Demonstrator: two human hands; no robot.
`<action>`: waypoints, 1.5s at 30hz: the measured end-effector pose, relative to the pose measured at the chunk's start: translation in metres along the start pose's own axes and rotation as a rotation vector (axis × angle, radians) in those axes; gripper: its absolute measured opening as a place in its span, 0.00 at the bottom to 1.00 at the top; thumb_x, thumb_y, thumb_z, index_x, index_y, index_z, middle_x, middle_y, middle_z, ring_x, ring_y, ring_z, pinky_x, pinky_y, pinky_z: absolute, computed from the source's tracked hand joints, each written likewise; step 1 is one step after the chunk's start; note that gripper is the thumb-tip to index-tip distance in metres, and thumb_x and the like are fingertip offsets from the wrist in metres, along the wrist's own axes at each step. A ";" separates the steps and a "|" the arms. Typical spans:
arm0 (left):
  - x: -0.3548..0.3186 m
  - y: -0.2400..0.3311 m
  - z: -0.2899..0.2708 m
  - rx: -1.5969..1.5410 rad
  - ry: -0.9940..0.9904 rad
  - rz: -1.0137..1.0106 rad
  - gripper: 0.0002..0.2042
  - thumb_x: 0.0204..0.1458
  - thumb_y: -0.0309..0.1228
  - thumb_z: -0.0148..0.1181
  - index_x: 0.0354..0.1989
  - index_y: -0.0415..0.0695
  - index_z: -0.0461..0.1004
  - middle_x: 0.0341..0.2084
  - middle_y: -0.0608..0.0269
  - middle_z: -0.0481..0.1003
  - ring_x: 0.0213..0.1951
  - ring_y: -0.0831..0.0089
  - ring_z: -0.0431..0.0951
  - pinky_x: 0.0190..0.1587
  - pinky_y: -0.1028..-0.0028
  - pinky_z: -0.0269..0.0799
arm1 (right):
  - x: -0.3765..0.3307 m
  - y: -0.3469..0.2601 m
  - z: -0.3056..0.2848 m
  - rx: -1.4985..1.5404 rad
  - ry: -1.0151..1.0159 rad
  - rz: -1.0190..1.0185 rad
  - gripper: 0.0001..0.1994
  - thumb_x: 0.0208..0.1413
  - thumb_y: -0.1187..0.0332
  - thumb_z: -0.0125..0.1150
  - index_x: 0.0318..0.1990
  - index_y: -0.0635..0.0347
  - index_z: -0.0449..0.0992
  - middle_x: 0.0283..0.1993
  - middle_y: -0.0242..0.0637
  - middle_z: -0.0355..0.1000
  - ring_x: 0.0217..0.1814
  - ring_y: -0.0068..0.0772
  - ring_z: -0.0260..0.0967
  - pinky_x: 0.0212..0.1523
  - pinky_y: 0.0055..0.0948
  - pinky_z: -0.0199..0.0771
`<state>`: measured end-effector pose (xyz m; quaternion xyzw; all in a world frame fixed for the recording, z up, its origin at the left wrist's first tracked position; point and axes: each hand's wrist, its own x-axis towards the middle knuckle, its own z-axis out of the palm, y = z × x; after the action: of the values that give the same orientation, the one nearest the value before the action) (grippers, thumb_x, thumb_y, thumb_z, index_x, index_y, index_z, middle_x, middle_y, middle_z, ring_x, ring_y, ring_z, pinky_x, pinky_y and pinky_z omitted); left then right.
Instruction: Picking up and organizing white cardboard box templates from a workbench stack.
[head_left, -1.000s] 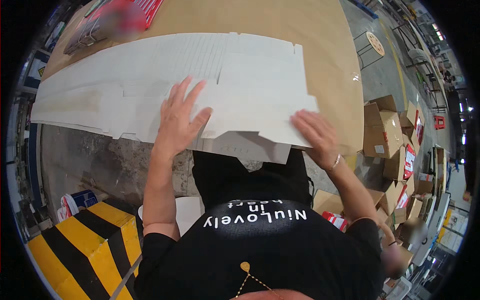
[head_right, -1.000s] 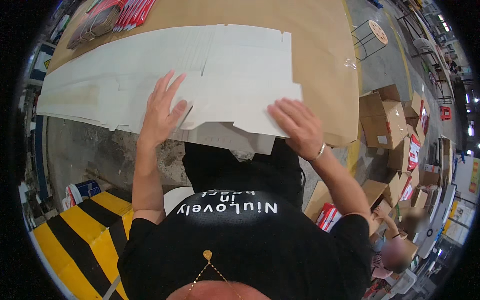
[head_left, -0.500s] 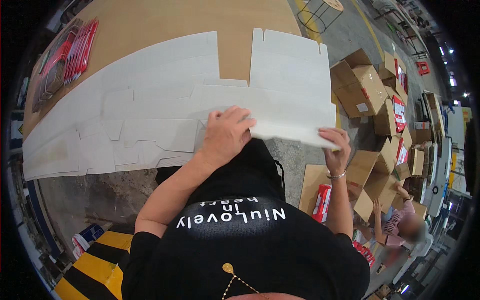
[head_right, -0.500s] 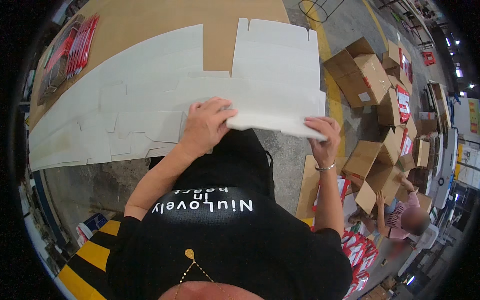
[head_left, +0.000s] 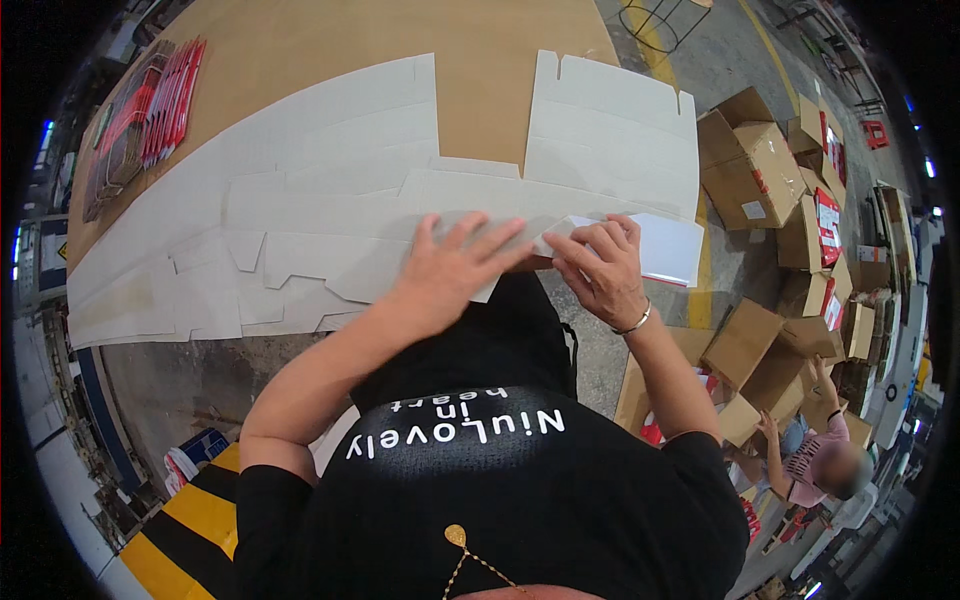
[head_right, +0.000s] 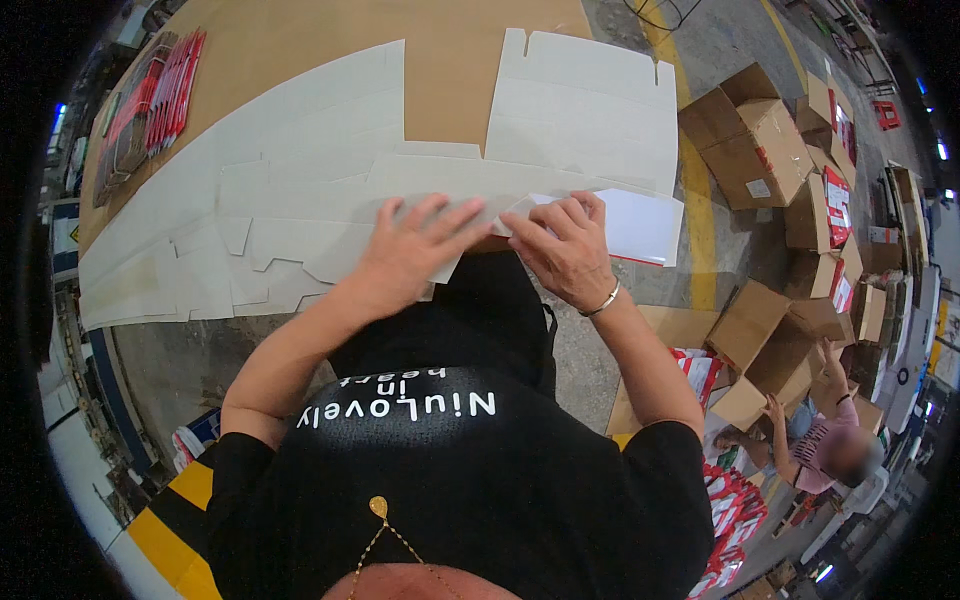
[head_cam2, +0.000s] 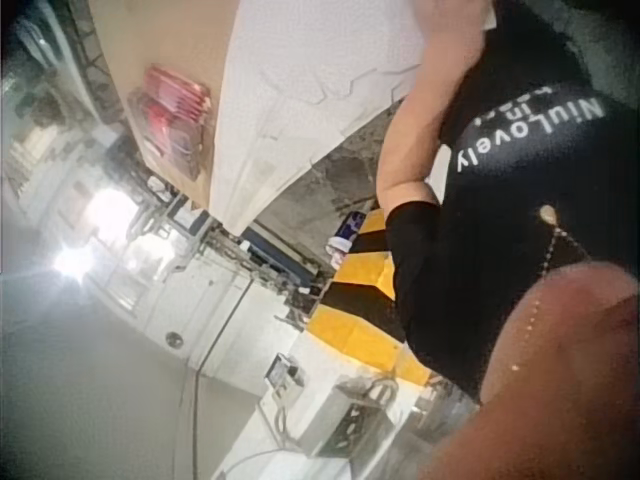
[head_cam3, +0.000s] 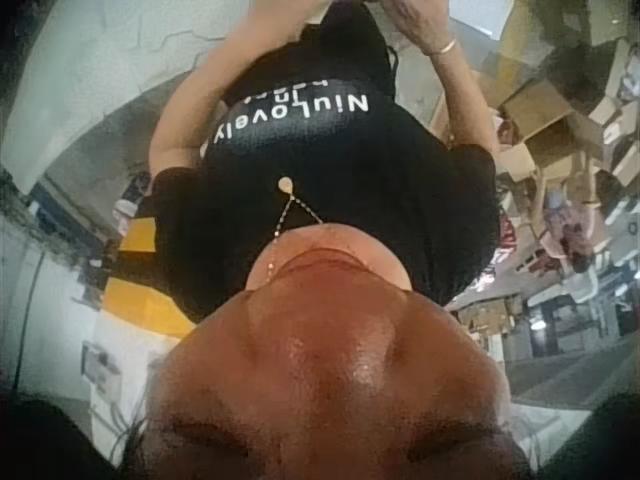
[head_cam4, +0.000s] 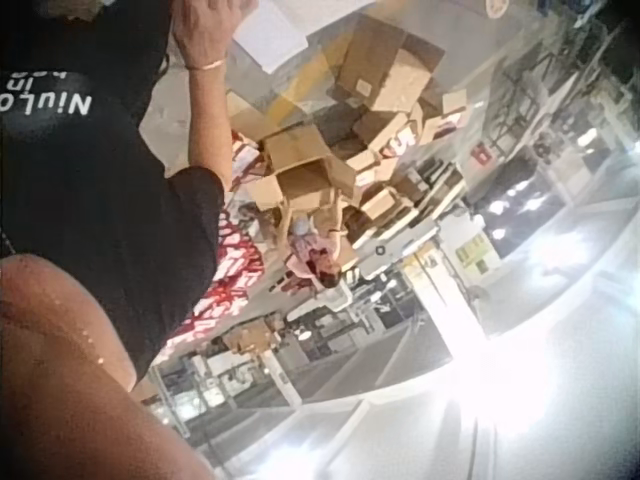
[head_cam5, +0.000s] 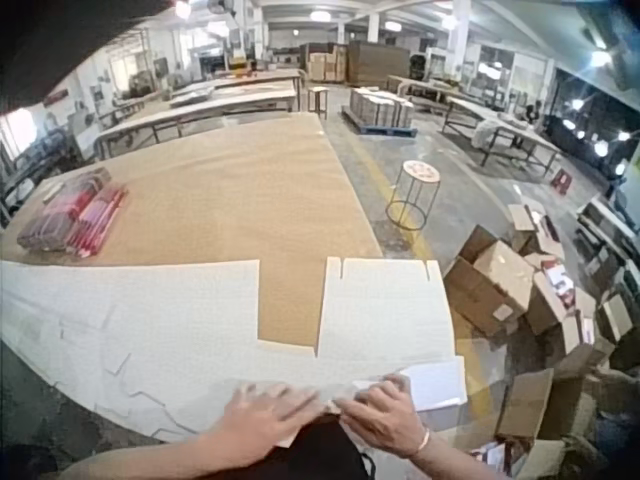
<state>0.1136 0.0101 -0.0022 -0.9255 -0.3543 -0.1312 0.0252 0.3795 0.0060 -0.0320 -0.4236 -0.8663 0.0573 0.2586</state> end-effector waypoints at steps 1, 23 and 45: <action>-0.006 -0.021 0.001 -0.118 -0.121 -0.040 0.27 0.48 0.32 0.69 0.59 0.56 0.72 0.54 0.60 0.70 0.53 0.60 0.71 0.53 0.60 0.67 | 0.002 -0.002 -0.004 -0.029 -0.036 -0.034 0.21 0.47 0.66 0.73 0.51 0.41 0.81 0.43 0.26 0.69 0.48 0.32 0.68 0.63 0.53 0.58; 0.027 0.054 0.042 0.035 -0.054 -0.117 0.36 0.55 0.36 0.59 0.73 0.68 0.55 0.65 0.33 0.58 0.59 0.32 0.63 0.60 0.40 0.59 | -0.047 -0.058 0.049 1.288 0.566 1.084 0.14 0.72 0.59 0.47 0.48 0.60 0.72 0.37 0.39 0.73 0.27 0.28 0.69 0.29 0.26 0.70; -0.075 -0.027 -0.021 0.069 -0.319 -0.347 0.38 0.47 0.27 0.64 0.68 0.32 0.58 0.68 0.33 0.54 0.68 0.40 0.58 0.67 0.58 0.61 | 0.051 -0.025 0.017 -0.320 -0.432 -0.074 0.30 0.63 0.45 0.52 0.73 0.25 0.57 0.78 0.23 0.52 0.80 0.43 0.43 0.74 0.67 0.34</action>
<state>0.0372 -0.0211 -0.0030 -0.8583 -0.5120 0.0264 -0.0222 0.3278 0.0307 -0.0184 -0.4053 -0.9142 -0.0009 -0.0005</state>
